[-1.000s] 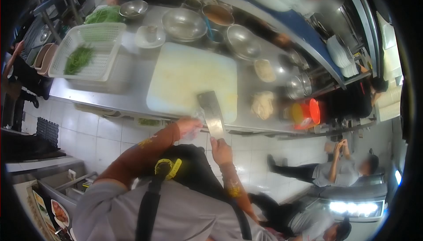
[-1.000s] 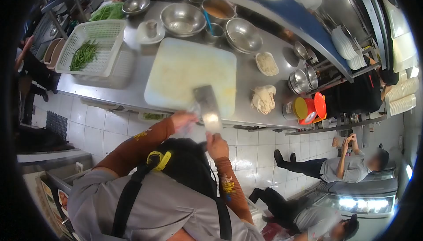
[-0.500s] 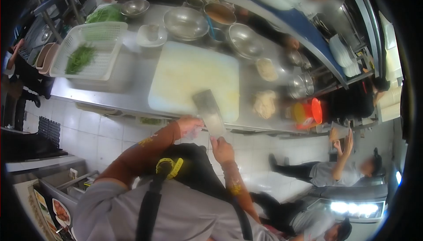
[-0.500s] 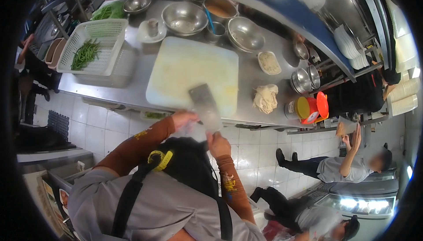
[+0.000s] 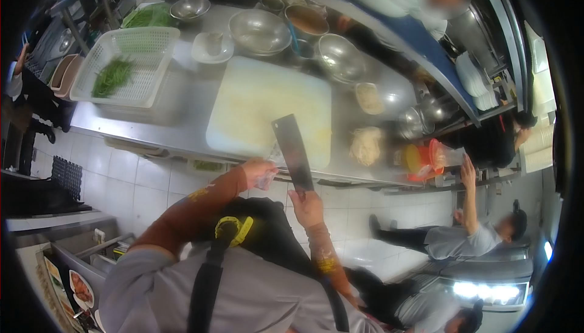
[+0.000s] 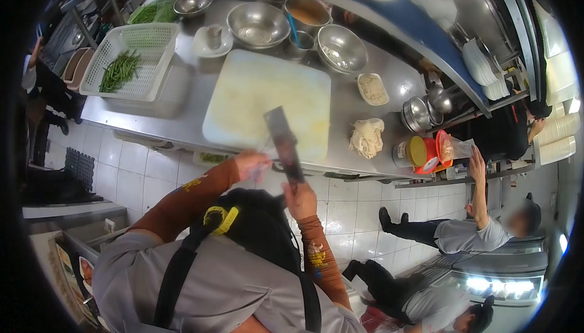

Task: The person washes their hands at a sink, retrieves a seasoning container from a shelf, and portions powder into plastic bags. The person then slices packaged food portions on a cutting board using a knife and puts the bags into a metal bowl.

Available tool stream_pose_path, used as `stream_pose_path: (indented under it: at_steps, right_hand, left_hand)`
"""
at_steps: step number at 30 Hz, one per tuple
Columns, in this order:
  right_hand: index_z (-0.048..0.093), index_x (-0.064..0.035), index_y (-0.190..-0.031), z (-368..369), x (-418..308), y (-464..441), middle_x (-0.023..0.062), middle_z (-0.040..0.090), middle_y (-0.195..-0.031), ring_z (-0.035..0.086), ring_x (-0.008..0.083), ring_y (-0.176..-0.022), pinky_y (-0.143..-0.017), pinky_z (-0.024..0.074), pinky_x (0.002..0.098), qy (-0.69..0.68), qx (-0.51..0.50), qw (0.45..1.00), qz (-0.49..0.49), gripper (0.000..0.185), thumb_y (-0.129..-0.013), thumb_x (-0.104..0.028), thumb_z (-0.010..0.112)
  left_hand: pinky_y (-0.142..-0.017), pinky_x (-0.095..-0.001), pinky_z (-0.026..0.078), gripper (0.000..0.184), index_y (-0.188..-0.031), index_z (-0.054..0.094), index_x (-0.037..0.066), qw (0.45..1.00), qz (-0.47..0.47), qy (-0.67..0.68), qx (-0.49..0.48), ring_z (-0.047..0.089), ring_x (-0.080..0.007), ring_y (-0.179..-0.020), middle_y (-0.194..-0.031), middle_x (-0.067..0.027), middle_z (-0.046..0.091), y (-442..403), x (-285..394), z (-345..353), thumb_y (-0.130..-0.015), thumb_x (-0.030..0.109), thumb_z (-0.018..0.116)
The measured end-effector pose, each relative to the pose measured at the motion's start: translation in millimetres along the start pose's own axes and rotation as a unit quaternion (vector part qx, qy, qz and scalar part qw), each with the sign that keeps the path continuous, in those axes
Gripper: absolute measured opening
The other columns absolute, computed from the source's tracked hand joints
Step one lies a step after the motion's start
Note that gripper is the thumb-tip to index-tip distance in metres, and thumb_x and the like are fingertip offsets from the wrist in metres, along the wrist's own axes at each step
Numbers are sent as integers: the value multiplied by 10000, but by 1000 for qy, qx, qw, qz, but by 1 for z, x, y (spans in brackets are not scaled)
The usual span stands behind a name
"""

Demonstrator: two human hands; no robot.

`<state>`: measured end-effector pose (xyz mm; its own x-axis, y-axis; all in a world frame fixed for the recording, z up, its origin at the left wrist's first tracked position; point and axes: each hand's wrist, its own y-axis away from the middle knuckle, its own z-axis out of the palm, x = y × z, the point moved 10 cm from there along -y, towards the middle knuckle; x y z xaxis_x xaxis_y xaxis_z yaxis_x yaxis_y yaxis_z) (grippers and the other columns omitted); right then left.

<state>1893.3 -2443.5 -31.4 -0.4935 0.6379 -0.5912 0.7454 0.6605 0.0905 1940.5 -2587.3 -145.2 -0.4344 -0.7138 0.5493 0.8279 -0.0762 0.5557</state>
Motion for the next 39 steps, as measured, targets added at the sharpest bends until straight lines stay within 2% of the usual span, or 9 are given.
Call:
stream_pose_path:
  at_steps: [1, 4, 10, 12, 15, 18, 21, 34, 39]
  right_hand:
    - [610, 4, -760, 3, 1, -1, 227, 633, -727, 616, 414, -701, -659, 485, 491, 33, -4, 999, -13, 438, -914, -403, 560]
    - [620, -21, -948, 16, 10, 0, 213, 636, -751, 611, 418, -746, -667, 479, 484, 117, -21, 993, -1, 365, -923, -378, 549]
    - [618, -27, -891, 5, -3, -2, 210, 640, -822, 623, 403, -773, -693, 493, 480, 81, 41, 996, -20, 346, -934, -357, 522]
    - [610, -29, -915, 11, 0, -2, 211, 642, -846, 624, 400, -778, -696, 494, 479, 110, 1, 994, -9, 338, -935, -354, 521]
    - [607, -36, -931, 9, -5, -3, 210, 642, -878, 625, 400, -789, -700, 494, 481, 92, 13, 995, -19, 326, -935, -350, 517]
    - [605, -46, -940, 10, -4, -1, 204, 640, -891, 623, 402, -801, -705, 493, 483, 82, 28, 996, -14, 311, -936, -343, 513]
    - [627, -46, -966, 12, 4, -2, 196, 638, -919, 615, 391, -856, -750, 480, 472, 92, -6, 995, 40, 307, -944, -326, 503]
    - [635, -33, -968, 6, -1, -3, 215, 632, -924, 607, 404, -871, -756, 477, 475, 92, 42, 994, 26, 321, -952, -319, 491]
    - [629, -15, -951, 2, -1, -6, 223, 629, -923, 607, 406, -867, -758, 474, 481, 99, 34, 993, 62, 351, -954, -335, 485]
  left_hand:
    - [-435, -358, 469, 251, -863, 630, 41, 1000, -8, 6, 5, 560, -198, -461, -681, -53, 599, -1, -3, -1, -919, 278, 568]
    - [-438, -356, 467, 223, -862, 634, 64, 999, -29, 13, 16, 548, -182, -459, -668, -33, 588, -4, -6, -2, -910, 274, 576]
    - [-471, -360, 477, 181, -862, 639, 76, 999, -34, 5, 31, 540, -159, -491, -646, -18, 571, 2, -3, -1, -891, 251, 601]
    - [-472, -360, 476, 177, -862, 639, 76, 999, -38, 11, 31, 537, -157, -492, -642, -15, 567, -1, -5, -2, -889, 247, 603]
    - [-581, -418, 511, 192, -902, 650, 99, 999, -28, -28, 8, 578, -192, -609, -699, -29, 584, -8, -6, -6, -851, 283, 629]
    - [-607, -440, 516, 192, -917, 654, 111, 999, -44, -12, 27, 585, -195, -644, -722, -23, 591, -6, -11, -10, -848, 289, 633]
    - [-481, -368, 481, 177, -833, 652, 102, 998, -40, 10, 49, 541, -162, -504, -643, -8, 566, -5, -8, -7, -868, 271, 616]
    - [-497, -364, 489, 221, -832, 643, 87, 997, -56, -19, 47, 538, -152, -510, -634, 7, 559, -1, -8, -5, -861, 306, 628]
    - [-504, -366, 495, 203, -852, 641, 97, 997, -57, -25, 36, 541, -154, -517, -649, 11, 563, -2, -7, -6, -860, 300, 630]
